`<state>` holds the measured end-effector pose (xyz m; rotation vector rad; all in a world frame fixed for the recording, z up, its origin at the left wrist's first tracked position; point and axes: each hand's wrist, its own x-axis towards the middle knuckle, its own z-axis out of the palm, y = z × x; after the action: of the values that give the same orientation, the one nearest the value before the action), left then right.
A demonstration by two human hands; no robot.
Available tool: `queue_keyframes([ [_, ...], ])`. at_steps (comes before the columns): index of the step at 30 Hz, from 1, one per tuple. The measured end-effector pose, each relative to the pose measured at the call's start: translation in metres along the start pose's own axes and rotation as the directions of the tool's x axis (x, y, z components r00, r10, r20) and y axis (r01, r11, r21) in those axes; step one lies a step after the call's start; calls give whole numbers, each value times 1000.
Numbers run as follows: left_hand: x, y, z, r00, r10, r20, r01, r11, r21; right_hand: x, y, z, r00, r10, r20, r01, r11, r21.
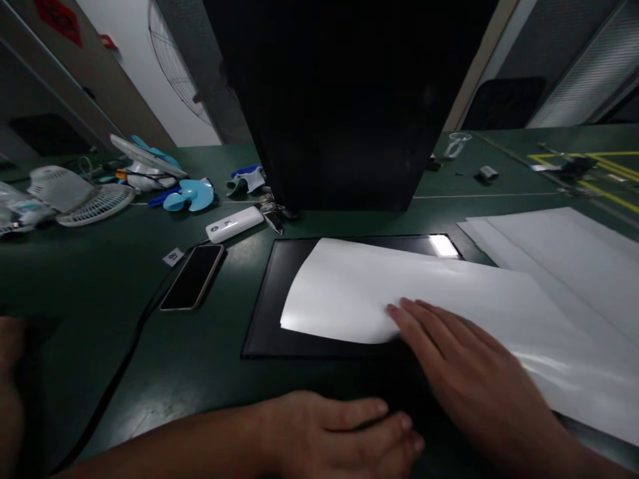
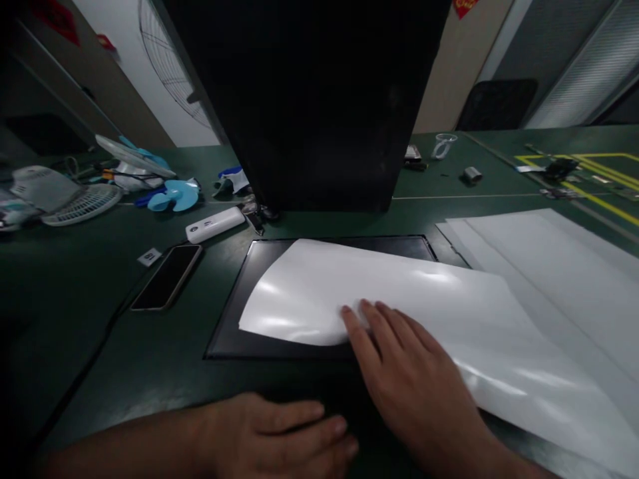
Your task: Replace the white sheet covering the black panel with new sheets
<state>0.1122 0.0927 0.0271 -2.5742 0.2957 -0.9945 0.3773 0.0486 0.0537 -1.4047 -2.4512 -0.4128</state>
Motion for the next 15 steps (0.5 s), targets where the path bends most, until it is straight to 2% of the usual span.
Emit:
queue_keyframes([
  [2, 3, 3, -6, 974, -201, 107, 197, 979, 49, 10, -15, 20, 996, -83, 8, 83, 996, -14],
  [3, 3, 4, -8, 934, -315, 171, 304, 949, 85, 12, -20, 28, 994, -109, 14, 109, 994, -2],
  [5, 1, 4, -11, 806, -516, 291, 486, 857, 173, 12, -24, 39, 988, -151, 32, 149, 988, 43],
  [7, -5, 2, -10, 669, -642, 374, 598, 764, 241, 11, -23, 42, 983, -176, 55, 170, 981, 97],
  [8, -7, 2, -9, 622, -673, 400, 628, 734, 260, 11, -23, 41, 981, -184, 68, 175, 977, 120],
  [9, -10, 3, -8, 594, -689, 416, 643, 717, 270, 10, -22, 39, 979, -188, 79, 176, 975, 134],
  [11, -14, 6, -5, 595, -681, 426, 633, 724, 274, 10, -21, 34, 975, -202, 89, 189, 972, 138],
  [15, -14, 17, -3, 667, -650, 363, 562, 759, 327, 7, -18, 20, 939, -336, 72, 327, 938, 113],
])
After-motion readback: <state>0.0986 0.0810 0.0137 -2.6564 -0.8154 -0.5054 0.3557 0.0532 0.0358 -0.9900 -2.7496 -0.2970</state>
